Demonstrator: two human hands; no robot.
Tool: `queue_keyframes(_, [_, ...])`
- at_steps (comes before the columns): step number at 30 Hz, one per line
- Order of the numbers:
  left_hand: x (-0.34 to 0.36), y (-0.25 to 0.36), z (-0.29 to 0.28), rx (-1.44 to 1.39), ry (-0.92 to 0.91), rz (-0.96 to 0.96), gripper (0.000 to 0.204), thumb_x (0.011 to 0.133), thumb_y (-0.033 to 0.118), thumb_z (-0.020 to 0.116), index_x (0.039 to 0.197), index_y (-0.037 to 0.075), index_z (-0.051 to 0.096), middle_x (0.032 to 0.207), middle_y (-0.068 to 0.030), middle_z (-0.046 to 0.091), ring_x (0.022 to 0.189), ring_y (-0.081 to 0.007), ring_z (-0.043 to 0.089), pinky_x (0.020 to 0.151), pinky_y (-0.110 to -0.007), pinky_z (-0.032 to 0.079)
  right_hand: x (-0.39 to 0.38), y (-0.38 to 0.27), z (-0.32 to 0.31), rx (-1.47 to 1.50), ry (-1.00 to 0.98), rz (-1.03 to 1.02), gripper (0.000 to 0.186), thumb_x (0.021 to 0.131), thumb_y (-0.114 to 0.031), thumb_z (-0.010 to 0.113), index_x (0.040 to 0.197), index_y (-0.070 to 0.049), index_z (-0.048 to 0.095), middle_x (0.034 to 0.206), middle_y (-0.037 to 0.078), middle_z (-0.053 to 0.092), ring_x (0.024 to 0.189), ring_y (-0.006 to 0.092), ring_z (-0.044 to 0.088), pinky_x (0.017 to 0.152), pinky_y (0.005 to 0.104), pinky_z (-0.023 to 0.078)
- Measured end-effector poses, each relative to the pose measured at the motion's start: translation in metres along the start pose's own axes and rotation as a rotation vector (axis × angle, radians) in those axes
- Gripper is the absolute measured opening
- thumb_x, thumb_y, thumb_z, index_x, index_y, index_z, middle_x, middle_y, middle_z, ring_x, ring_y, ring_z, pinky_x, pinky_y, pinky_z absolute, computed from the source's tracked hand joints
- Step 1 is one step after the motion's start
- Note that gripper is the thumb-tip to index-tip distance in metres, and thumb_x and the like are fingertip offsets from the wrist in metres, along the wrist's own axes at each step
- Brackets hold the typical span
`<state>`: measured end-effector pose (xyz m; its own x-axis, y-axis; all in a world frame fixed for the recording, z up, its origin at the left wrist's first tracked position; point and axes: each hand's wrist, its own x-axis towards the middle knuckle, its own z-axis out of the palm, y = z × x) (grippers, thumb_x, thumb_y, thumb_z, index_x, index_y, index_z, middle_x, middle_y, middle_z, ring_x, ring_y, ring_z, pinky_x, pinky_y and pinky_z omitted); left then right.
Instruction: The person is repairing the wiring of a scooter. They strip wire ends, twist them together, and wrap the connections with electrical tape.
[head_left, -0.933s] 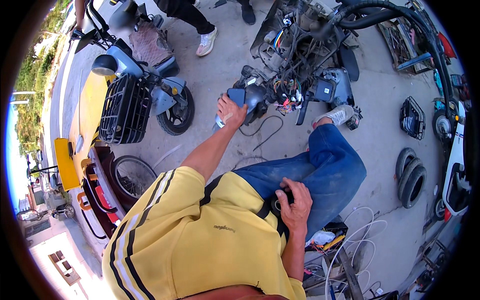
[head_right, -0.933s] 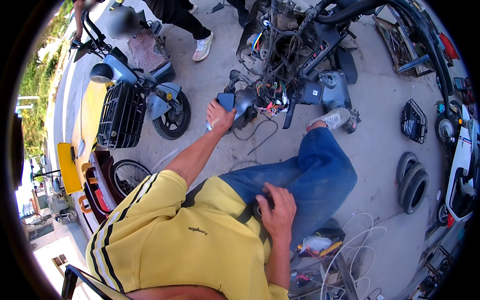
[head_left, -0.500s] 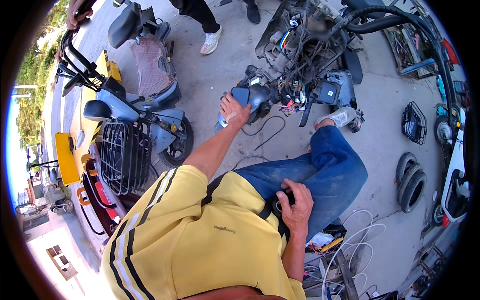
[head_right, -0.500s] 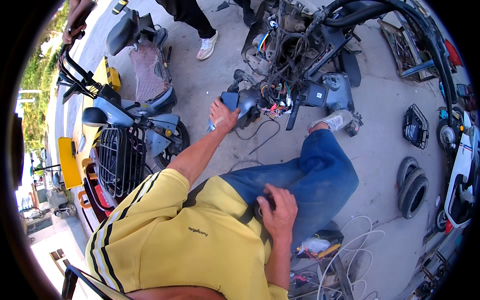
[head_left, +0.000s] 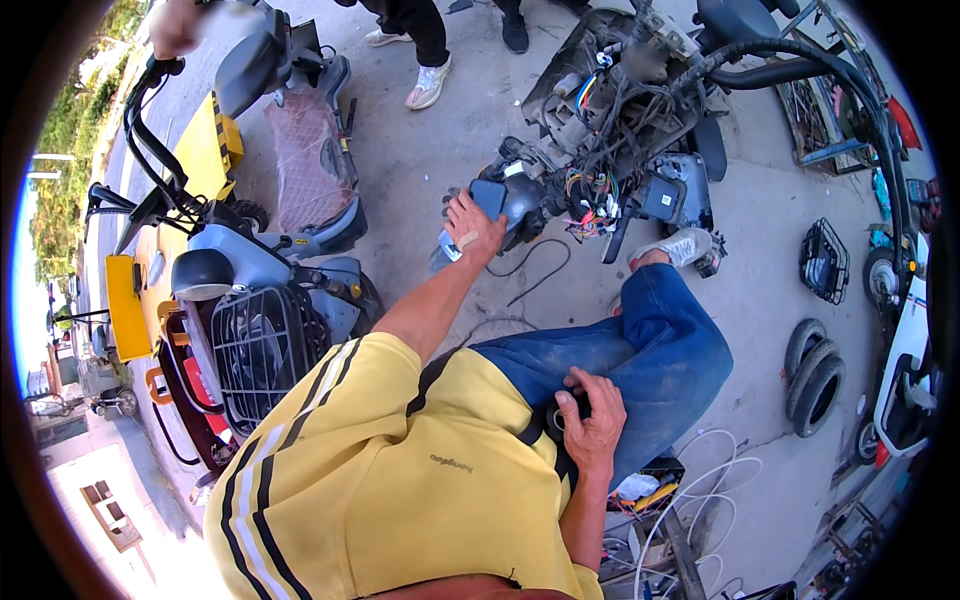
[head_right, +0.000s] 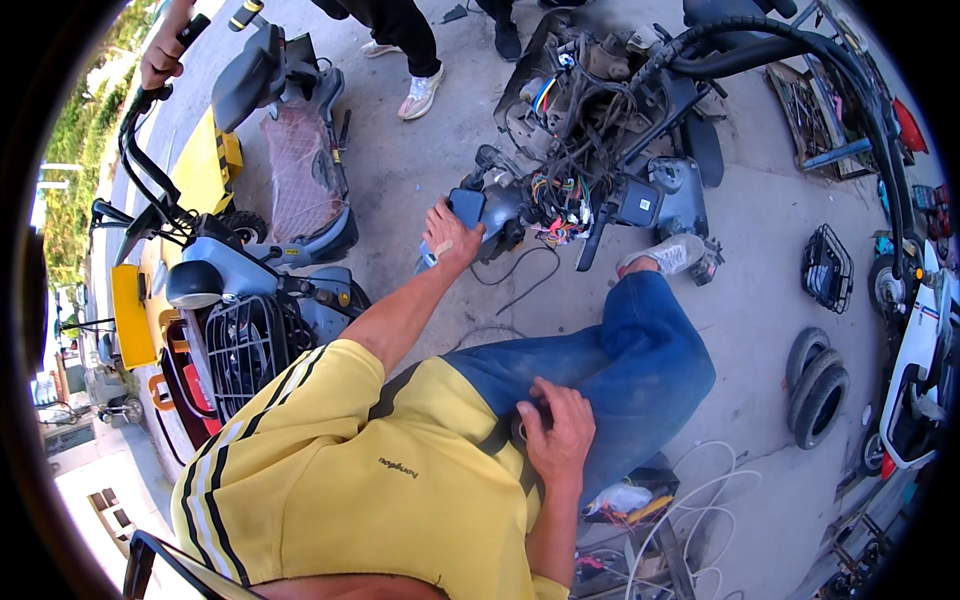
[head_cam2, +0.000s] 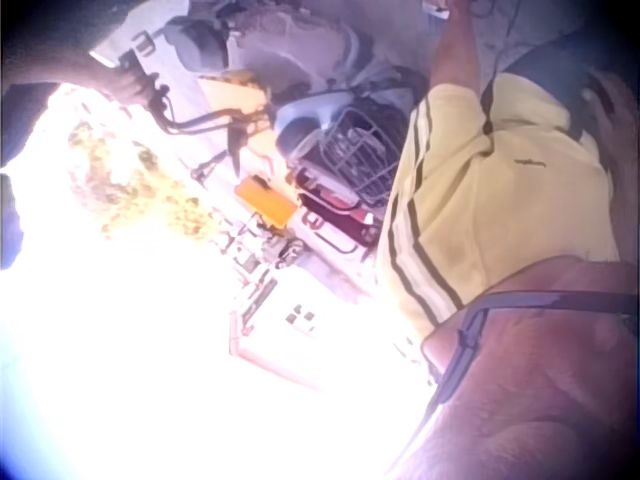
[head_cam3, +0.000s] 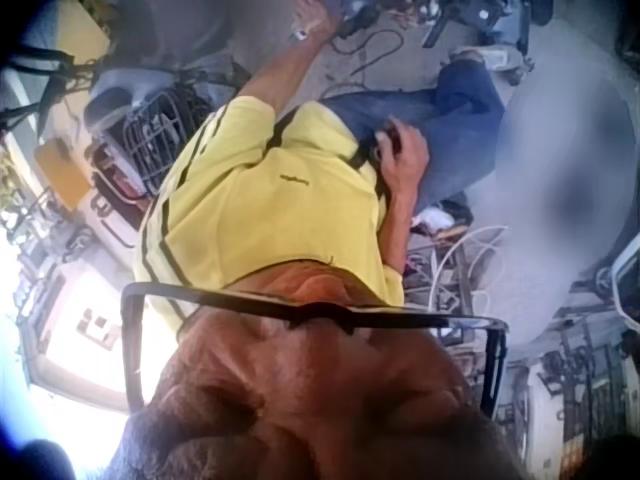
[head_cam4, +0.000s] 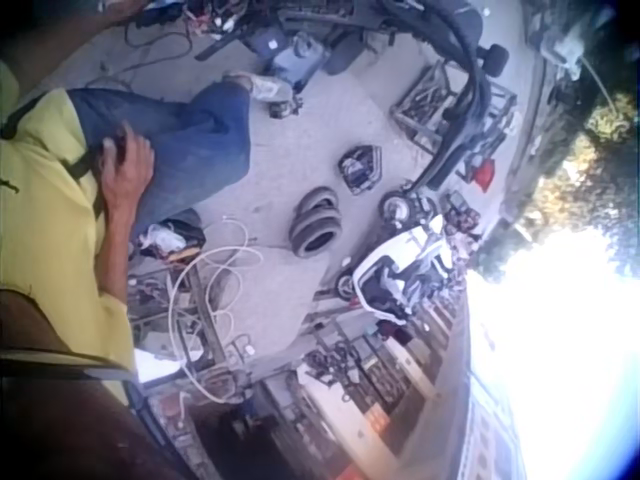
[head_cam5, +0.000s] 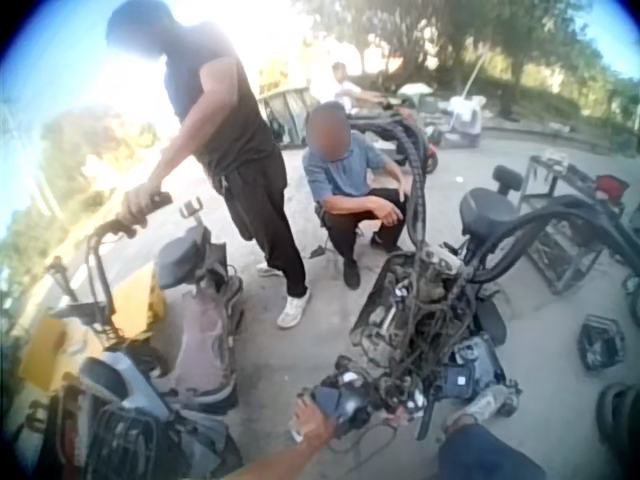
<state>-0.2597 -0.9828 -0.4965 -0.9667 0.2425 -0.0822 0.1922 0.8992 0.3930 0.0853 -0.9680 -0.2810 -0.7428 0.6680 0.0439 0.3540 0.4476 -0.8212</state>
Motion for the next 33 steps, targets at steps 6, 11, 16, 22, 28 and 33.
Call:
queue_keyframes(6, [0.000, -0.001, 0.000, -0.008, 0.002, -0.001, 0.096, 0.075, 0.035, 0.088, 0.152, 0.006, 0.038, 0.142, -0.0150, 0.048, 0.138, -0.0363, 0.046, 0.111, -0.053, 0.039, -0.001, -0.001, 0.004, 0.002, 0.006, 0.016, 0.032, 0.086, -0.016, 0.080, 0.114, -0.005, 0.071, 0.096, 0.007, 0.074, 0.083, 0.0271, 0.067, 0.078, 0.0401, 0.049])
queue_keyframes(11, [0.000, 0.006, -0.005, -0.010, -0.030, -0.021, 0.098, 0.074, 0.036, 0.089, 0.152, 0.006, 0.038, 0.141, -0.0148, 0.048, 0.138, -0.0357, 0.046, 0.111, -0.052, 0.039, -0.003, 0.005, 0.007, 0.000, 0.012, -0.005, 0.036, 0.084, -0.016, 0.081, 0.117, -0.005, 0.071, 0.096, 0.008, 0.073, 0.082, 0.0279, 0.066, 0.078, 0.0407, 0.049])
queue_keyframes(16, [-0.001, 0.005, -0.007, -0.004, -0.034, -0.034, 0.096, 0.076, 0.036, 0.089, 0.151, 0.006, 0.038, 0.141, -0.0155, 0.049, 0.137, -0.0359, 0.046, 0.111, -0.051, 0.039, -0.002, 0.006, 0.006, -0.011, -0.009, -0.033, 0.037, 0.083, -0.015, 0.080, 0.117, -0.005, 0.071, 0.097, 0.008, 0.073, 0.082, 0.0278, 0.066, 0.079, 0.0410, 0.049])
queue_keyframes(22, [-0.002, 0.012, -0.008, 0.028, -0.090, -0.034, 0.098, 0.078, 0.037, 0.089, 0.154, 0.006, 0.035, 0.145, -0.0166, 0.047, 0.140, -0.0366, 0.045, 0.112, -0.052, 0.039, -0.003, 0.008, 0.005, -0.011, -0.014, -0.045, 0.037, 0.091, -0.029, 0.078, 0.117, -0.004, 0.070, 0.094, 0.010, 0.072, 0.081, 0.0284, 0.064, 0.079, 0.0411, 0.048])
queue_keyframes(28, [-0.004, 0.010, -0.010, 0.010, -0.094, -0.020, 0.099, 0.078, 0.040, 0.087, 0.154, 0.005, 0.035, 0.143, -0.0166, 0.046, 0.137, -0.0370, 0.046, 0.109, -0.052, 0.040, -0.008, 0.007, 0.003, -0.059, -0.031, -0.160, 0.045, 0.079, -0.029, 0.084, 0.115, -0.006, 0.071, 0.098, 0.008, 0.072, 0.087, 0.0289, 0.066, 0.079, 0.0423, 0.047])
queue_keyframes(33, [-0.013, 0.007, -0.017, -0.076, -0.021, 0.047, 0.097, 0.077, 0.034, 0.088, 0.153, 0.006, 0.035, 0.152, -0.0210, 0.041, 0.142, -0.0416, 0.042, 0.116, -0.054, 0.037, -0.020, -0.013, -0.004, -0.170, -0.109, -0.229, 0.053, 0.080, -0.037, 0.085, 0.119, -0.005, 0.071, 0.108, 0.010, 0.071, 0.098, 0.0309, 0.064, 0.086, 0.0439, 0.047])
